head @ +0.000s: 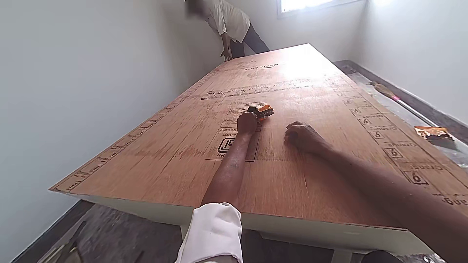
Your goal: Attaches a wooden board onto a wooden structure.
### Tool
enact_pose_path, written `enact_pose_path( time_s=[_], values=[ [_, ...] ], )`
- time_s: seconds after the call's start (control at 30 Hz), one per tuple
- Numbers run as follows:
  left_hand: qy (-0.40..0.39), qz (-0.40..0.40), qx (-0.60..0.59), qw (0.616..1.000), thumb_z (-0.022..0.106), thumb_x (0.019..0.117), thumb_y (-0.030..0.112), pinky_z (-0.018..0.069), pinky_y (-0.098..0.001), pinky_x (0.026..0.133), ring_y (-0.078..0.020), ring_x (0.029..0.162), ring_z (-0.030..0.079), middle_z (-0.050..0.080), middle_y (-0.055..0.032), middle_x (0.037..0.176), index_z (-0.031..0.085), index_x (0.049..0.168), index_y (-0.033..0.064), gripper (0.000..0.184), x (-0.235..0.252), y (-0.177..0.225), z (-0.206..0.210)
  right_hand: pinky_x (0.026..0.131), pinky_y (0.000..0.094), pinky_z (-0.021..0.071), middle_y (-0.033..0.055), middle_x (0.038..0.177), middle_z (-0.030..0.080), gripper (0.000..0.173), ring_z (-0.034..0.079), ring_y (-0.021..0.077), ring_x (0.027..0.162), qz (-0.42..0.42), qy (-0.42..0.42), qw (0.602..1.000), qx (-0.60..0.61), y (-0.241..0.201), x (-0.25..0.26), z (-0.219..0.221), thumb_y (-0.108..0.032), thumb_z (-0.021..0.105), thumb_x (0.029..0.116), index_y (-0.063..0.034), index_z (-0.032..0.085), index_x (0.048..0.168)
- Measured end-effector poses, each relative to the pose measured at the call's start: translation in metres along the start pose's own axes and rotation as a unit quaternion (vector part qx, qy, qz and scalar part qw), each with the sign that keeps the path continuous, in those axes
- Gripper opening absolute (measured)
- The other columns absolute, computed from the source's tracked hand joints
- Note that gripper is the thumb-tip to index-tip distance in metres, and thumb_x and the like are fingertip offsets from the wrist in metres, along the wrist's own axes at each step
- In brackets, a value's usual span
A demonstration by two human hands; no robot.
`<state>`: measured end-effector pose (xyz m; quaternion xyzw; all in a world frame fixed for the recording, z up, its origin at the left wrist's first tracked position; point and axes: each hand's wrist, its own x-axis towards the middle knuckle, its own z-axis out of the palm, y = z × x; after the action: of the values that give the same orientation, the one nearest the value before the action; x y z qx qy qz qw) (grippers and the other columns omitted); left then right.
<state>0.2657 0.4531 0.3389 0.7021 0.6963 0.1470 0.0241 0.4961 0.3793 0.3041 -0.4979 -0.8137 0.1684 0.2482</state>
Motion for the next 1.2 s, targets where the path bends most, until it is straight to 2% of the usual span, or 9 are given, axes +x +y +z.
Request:
enact_pose_path(
  time_s=[0.17,0.23,0.33,0.5,0.67,0.8,0.93,1.03,1.2],
  values=[
    [0.050,0.075,-0.033,0.995,0.057,0.1036,0.025,0.0516,-0.0608,0.092,-0.0434,0.104,0.069,0.071,-0.0254,0.099,0.070,0.097,-0.0041,0.033,-0.009,-0.025,0.004,0.106,0.0523,0.0439,0.0096,0.128,0.067,0.021,0.059,0.0273,0.125,-0.013,0.005,1.000,-0.010,0.001,0.001,0.000,-0.024,0.063,0.1013,-0.0075,0.075,0.106],
    [0.084,0.103,-0.067,0.989,0.063,0.1006,0.024,0.0526,-0.0605,0.085,-0.0420,0.093,0.070,0.070,-0.0239,0.089,0.069,0.089,-0.0044,0.031,-0.016,-0.037,0.006,0.106,0.0527,0.0447,0.0103,0.127,0.067,0.021,0.059,0.0282,0.124,-0.020,0.007,1.000,-0.008,0.002,0.001,0.001,-0.023,0.063,0.1010,-0.0069,0.075,0.106],
    [0.155,0.165,-0.141,0.964,0.070,0.0940,0.011,0.0527,-0.0567,0.067,-0.0352,0.071,0.066,0.066,-0.0186,0.074,0.067,0.078,-0.0014,0.021,-0.037,-0.052,0.006,0.106,0.0527,0.0445,0.0111,0.125,0.068,0.020,0.060,0.0288,0.123,-0.022,0.011,1.000,0.005,0.002,0.001,0.001,-0.021,0.063,0.1006,-0.0054,0.075,0.104],
    [0.129,0.125,-0.149,0.972,0.071,0.0934,0.010,0.0503,-0.0506,0.065,-0.0270,0.064,0.063,0.065,-0.0132,0.069,0.070,0.077,0.0011,0.019,-0.064,-0.057,-0.004,0.106,0.0524,0.0443,0.0111,0.123,0.068,0.021,0.060,0.0284,0.123,-0.031,0.013,0.999,0.000,0.002,0.000,0.001,-0.022,0.062,0.1009,-0.0052,0.075,0.103],
    [0.089,0.086,-0.153,0.980,0.069,0.0954,0.012,0.0538,-0.0517,0.078,-0.0284,0.078,0.069,0.071,-0.0153,0.080,0.075,0.088,0.0005,0.015,-0.093,-0.057,-0.011,0.105,0.0534,0.0450,0.0124,0.123,0.068,0.024,0.060,0.0299,0.122,-0.026,0.011,1.000,-0.011,0.003,0.001,0.003,-0.024,0.059,0.1020,-0.0047,0.074,0.103],
    [0.048,0.060,-0.098,0.992,0.060,0.1024,0.018,0.0519,-0.0541,0.098,-0.0327,0.107,0.071,0.076,-0.0152,0.108,0.077,0.110,0.0066,0.023,-0.113,-0.043,-0.015,0.107,0.0515,0.0440,0.0141,0.127,0.067,0.030,0.059,0.0318,0.125,-0.019,-0.002,0.998,-0.059,-0.005,-0.002,0.004,-0.026,0.052,0.1057,-0.0035,0.072,0.111],
    [0.079,0.076,-0.067,0.992,0.059,0.1015,0.020,0.0524,-0.0549,0.096,-0.0332,0.107,0.071,0.076,-0.0143,0.110,0.078,0.112,0.0090,0.024,-0.121,-0.041,-0.005,0.103,0.0496,0.0467,0.0149,0.123,0.067,0.034,0.061,0.0331,0.121,-0.009,-0.009,0.990,-0.142,-0.021,-0.012,0.008,-0.027,0.046,0.1079,-0.0035,0.071,0.114],
    [0.067,0.069,-0.065,0.993,0.060,0.1017,0.019,0.0511,-0.0543,0.099,-0.0332,0.110,0.070,0.075,-0.0150,0.111,0.076,0.113,0.0062,0.024,-0.122,-0.042,-0.005,0.108,0.0514,0.0427,0.0165,0.135,0.062,0.042,0.056,0.0335,0.129,0.011,-0.037,0.989,-0.140,-0.026,-0.024,0.009,-0.037,0.043,0.1082,-0.0061,0.069,0.120],
    [0.059,0.073,-0.064,0.994,0.056,0.1037,0.017,0.0493,-0.0561,0.101,-0.0360,0.113,0.069,0.074,-0.0177,0.113,0.076,0.113,0.0039,0.025,-0.125,-0.041,-0.007,0.120,0.0554,0.0289,0.0189,0.162,0.037,0.059,0.037,0.0364,0.148,0.037,-0.103,0.986,-0.126,-0.047,-0.076,-0.007,-0.054,0.039,0.1068,-0.0100,0.056,0.143]
  ],
)
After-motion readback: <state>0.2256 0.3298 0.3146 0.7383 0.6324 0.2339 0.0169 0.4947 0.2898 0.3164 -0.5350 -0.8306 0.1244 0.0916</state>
